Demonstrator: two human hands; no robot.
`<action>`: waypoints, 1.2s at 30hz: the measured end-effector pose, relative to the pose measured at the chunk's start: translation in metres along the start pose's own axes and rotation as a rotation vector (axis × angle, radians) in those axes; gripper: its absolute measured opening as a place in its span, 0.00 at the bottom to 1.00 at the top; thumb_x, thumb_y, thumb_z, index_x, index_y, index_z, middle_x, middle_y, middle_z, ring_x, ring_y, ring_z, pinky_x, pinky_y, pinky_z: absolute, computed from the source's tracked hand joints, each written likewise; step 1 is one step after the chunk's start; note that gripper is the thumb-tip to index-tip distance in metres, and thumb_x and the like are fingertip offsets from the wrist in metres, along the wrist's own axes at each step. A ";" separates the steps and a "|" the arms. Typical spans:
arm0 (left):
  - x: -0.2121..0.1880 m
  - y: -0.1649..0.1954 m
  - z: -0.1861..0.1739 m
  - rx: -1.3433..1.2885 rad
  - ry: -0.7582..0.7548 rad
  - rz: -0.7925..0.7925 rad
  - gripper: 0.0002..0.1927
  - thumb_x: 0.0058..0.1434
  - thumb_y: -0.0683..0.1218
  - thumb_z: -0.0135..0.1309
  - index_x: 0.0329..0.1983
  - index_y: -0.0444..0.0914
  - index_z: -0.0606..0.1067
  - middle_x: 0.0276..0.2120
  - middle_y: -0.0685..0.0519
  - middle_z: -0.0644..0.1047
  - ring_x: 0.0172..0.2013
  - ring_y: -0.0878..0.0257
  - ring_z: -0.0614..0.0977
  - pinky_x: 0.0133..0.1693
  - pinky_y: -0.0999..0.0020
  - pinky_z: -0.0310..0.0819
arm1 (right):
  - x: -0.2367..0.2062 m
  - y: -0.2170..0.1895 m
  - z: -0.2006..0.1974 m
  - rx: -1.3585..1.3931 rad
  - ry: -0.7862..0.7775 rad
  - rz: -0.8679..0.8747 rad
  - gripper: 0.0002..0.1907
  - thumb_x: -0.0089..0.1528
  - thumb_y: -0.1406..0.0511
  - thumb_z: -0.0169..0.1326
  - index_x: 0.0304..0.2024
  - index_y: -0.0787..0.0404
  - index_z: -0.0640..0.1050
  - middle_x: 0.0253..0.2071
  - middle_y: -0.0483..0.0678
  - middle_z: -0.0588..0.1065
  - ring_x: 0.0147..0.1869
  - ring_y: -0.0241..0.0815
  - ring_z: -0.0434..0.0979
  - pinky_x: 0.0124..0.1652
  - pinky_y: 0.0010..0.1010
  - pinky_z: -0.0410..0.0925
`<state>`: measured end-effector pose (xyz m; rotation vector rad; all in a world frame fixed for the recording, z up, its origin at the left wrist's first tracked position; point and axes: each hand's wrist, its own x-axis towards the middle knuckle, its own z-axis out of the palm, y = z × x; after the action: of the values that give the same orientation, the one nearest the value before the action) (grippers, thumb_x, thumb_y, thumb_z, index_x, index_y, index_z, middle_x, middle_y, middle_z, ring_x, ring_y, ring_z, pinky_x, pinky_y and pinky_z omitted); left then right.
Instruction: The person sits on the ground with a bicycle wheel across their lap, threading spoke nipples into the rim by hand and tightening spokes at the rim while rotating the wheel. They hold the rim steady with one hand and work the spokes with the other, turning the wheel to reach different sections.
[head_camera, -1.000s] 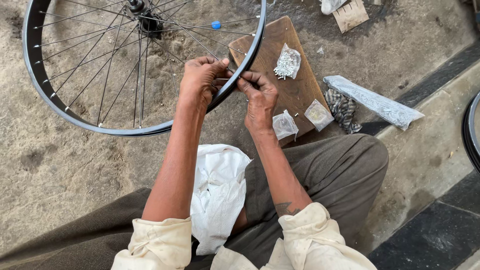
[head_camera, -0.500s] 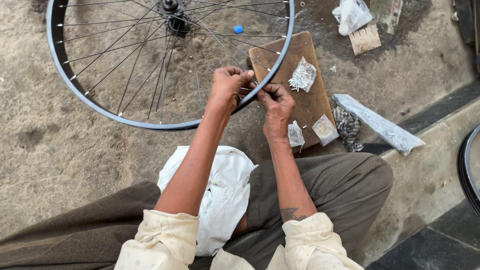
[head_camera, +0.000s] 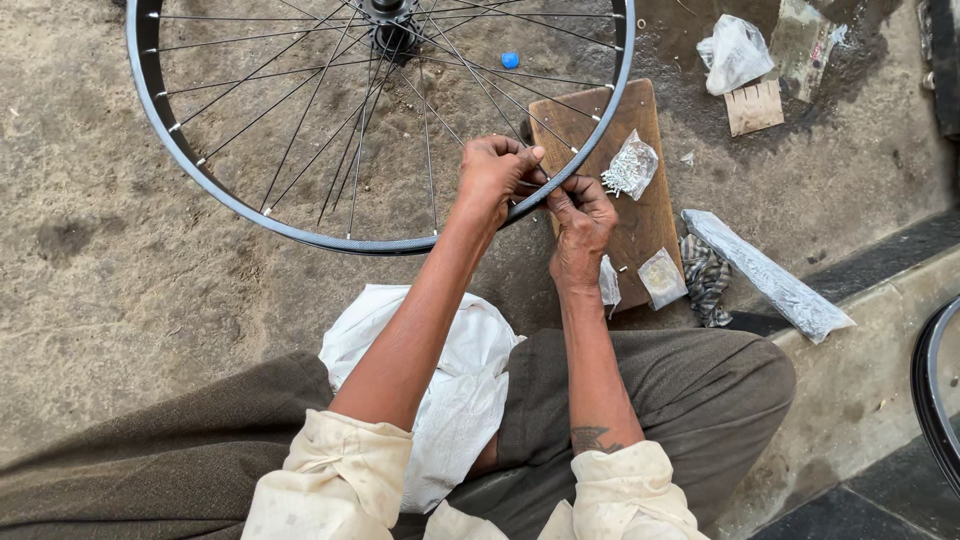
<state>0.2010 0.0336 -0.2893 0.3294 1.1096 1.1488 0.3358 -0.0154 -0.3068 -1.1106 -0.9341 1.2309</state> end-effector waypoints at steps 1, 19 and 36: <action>0.001 -0.001 0.001 0.029 0.022 -0.004 0.08 0.58 0.39 0.63 0.29 0.29 0.77 0.20 0.44 0.80 0.17 0.60 0.82 0.18 0.66 0.78 | 0.000 0.000 0.000 -0.002 0.004 0.009 0.05 0.65 0.72 0.60 0.40 0.69 0.78 0.37 0.48 0.79 0.40 0.34 0.78 0.45 0.29 0.75; 0.003 -0.009 0.009 0.097 0.105 -0.032 0.07 0.59 0.39 0.63 0.28 0.31 0.78 0.19 0.46 0.80 0.18 0.63 0.82 0.18 0.71 0.78 | 0.001 0.008 -0.011 -0.016 -0.002 -0.009 0.03 0.65 0.73 0.59 0.41 0.69 0.77 0.39 0.51 0.81 0.44 0.37 0.82 0.47 0.30 0.76; 0.010 0.017 -0.025 1.046 -0.094 0.793 0.12 0.61 0.48 0.60 0.45 0.36 0.78 0.31 0.39 0.81 0.34 0.43 0.82 0.34 0.48 0.75 | 0.017 0.022 -0.026 -0.032 -0.027 -0.012 0.04 0.62 0.78 0.59 0.38 0.68 0.78 0.36 0.49 0.80 0.39 0.37 0.80 0.44 0.29 0.77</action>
<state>0.1710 0.0414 -0.2938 1.7348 1.4760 1.0892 0.3582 -0.0022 -0.3350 -1.1147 -0.9827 1.2273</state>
